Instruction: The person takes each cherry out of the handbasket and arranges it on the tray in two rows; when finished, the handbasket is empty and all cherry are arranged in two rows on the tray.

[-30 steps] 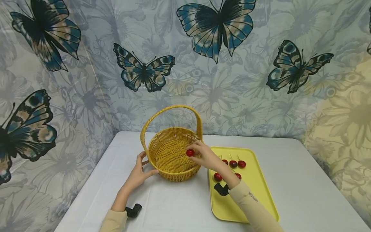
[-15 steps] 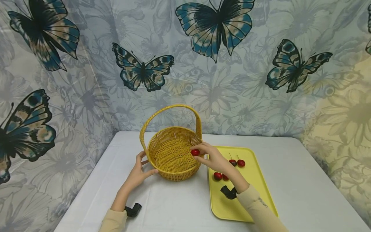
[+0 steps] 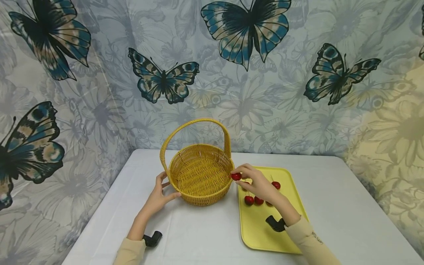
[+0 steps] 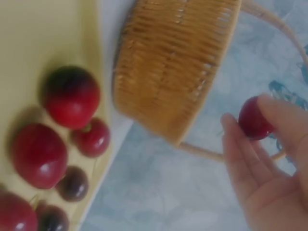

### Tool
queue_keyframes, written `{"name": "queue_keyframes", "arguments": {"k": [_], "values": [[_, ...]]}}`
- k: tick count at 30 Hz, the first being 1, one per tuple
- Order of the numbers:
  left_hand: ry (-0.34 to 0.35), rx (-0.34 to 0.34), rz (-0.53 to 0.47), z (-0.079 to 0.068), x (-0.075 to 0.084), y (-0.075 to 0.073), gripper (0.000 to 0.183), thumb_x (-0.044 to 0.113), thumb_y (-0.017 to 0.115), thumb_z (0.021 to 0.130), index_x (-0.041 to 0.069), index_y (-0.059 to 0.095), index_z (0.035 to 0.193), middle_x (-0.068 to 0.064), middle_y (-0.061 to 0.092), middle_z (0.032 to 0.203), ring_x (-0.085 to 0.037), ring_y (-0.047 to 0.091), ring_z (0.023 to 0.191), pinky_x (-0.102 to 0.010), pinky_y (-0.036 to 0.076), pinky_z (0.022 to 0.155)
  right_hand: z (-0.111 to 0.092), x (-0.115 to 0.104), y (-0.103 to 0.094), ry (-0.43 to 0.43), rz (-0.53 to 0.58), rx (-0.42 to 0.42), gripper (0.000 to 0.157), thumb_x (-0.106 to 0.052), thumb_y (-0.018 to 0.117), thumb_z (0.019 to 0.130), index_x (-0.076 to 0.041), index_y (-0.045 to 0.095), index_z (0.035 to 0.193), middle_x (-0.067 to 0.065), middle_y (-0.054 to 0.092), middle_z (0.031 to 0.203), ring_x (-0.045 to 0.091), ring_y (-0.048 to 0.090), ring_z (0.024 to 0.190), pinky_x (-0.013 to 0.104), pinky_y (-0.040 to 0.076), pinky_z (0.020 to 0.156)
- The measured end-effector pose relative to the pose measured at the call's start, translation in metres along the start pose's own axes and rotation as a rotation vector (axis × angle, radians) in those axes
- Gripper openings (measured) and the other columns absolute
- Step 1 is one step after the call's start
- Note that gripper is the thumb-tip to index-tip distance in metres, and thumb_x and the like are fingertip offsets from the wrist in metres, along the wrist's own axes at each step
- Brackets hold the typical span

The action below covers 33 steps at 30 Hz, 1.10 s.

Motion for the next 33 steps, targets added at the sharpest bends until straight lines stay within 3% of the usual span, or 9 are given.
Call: {"name": "queue_keyframes", "arguments": {"k": [11, 21, 33], "values": [[-0.001, 0.003, -0.003, 0.001, -0.001, 0.000, 0.104, 0.039, 0.075, 0.075, 0.018, 0.002, 0.147, -0.015, 0.010, 0.152, -0.040, 0.036, 0.130, -0.060, 0.029, 0.105, -0.024, 0.021, -0.010, 0.092, -0.008, 0.029, 0.031, -0.005, 0.071, 0.081, -0.011, 0.060, 0.110, 0.004, 0.055, 0.103, 0.019, 0.064, 0.082, 0.037, 0.057, 0.072], [0.016, 0.003, 0.006, 0.001, 0.000, 0.000, 0.103, 0.039, 0.075, 0.076, 0.018, 0.003, 0.147, -0.014, 0.011, 0.152, -0.040, 0.037, 0.129, -0.061, 0.027, 0.105, -0.047, 0.037, -0.021, 0.119, -0.026, 0.075, 0.036, -0.001, 0.072, 0.079, -0.011, 0.062, 0.112, 0.007, 0.053, 0.102, 0.020, 0.061, 0.081, 0.034, 0.057, 0.073], [0.014, 0.003, 0.016, 0.001, -0.001, 0.000, 0.103, 0.039, 0.075, 0.076, 0.017, 0.003, 0.146, -0.015, 0.011, 0.152, -0.040, 0.037, 0.130, -0.062, 0.027, 0.105, -0.072, 0.051, -0.030, 0.145, -0.049, 0.113, 0.035, 0.003, 0.069, 0.080, -0.002, 0.061, 0.113, 0.010, 0.053, 0.104, 0.024, 0.060, 0.083, 0.035, 0.057, 0.073]]}}
Point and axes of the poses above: each hand's wrist, its own z-axis towards the middle knuckle, its own y-axis out of the palm, x = y × z, the point moved 7 cm from there along z, towards the middle knuckle
